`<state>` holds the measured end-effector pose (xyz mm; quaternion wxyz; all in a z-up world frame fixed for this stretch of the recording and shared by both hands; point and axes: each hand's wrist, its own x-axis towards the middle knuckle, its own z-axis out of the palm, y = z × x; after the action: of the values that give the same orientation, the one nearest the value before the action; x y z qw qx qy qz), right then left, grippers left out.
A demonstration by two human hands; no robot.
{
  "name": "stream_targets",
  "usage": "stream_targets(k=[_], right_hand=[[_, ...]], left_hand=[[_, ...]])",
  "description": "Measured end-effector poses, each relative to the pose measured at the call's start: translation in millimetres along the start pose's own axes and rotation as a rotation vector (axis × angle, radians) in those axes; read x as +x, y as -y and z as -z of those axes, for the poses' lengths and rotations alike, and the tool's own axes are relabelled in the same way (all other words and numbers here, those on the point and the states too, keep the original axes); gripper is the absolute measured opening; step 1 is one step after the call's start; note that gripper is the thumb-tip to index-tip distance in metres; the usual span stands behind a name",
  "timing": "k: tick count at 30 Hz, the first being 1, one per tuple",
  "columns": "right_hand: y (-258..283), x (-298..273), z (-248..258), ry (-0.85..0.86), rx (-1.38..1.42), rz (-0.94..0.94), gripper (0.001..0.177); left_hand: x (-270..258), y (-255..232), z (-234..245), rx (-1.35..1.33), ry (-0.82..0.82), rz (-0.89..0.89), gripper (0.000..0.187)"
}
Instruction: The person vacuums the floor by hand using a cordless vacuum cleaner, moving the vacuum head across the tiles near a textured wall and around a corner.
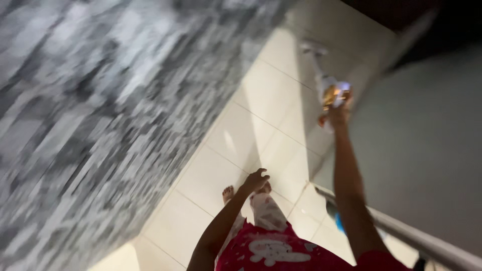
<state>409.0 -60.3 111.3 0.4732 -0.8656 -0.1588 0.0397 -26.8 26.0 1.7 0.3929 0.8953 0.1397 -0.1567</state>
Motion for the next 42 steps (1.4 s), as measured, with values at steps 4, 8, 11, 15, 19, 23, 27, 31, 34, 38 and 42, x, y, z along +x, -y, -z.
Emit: stream_targets(k=[4, 8, 11, 15, 19, 23, 27, 31, 34, 38, 42], right_hand=[[35.1, 78.8, -22.5, 0.045, 0.072, -0.148, 0.088], [26.9, 48.8, -36.1, 0.053, 0.084, -0.155, 0.09], [3.5, -16.4, -49.3, -0.005, 0.058, -0.027, 0.091], [-13.6, -191.2, -55.9, 0.017, -0.207, 0.043, 0.093], [58.3, -365.2, -10.6, 0.191, -0.136, -0.308, 0.101], [161.5, -466.0, 36.9, 0.212, -0.058, -0.599, 0.098], [216.9, -510.8, 41.7, 0.248, -0.135, -0.693, 0.097], [248.6, -505.3, 15.1, 0.127, -0.098, -0.54, 0.096], [272.9, -464.7, 5.3, 0.062, -0.045, -0.39, 0.098], [265.3, -375.1, -7.3, 0.211, 0.062, -0.735, 0.098], [199.1, -275.1, -45.7, 0.134, 0.493, -0.183, 0.104]], left_hand=[[6.2, 6.0, 12.5, -0.371, -0.053, 0.475, 0.052], [5.9, 12.6, 10.7, -0.324, -0.157, 0.429, 0.057], [23.7, 16.2, 19.1, -0.313, -0.143, 0.346, 0.058], [44.2, 10.6, 20.9, -0.239, -0.064, 0.243, 0.058], [62.3, -0.9, 18.6, -0.249, 0.004, 0.076, 0.055], [65.8, -5.1, 5.1, -1.015, 0.346, 0.732, 0.064], [25.9, 17.4, -5.2, -1.344, 0.503, 0.896, 0.072], [5.0, 21.7, -4.0, -1.625, 0.638, 0.61, 0.069], [23.6, 19.0, 10.1, -2.043, 0.707, 0.482, 0.073], [78.4, 17.5, 39.1, -1.948, 0.571, 0.644, 0.069], [132.1, 1.9, 68.1, -2.109, 0.603, 0.36, 0.062]])
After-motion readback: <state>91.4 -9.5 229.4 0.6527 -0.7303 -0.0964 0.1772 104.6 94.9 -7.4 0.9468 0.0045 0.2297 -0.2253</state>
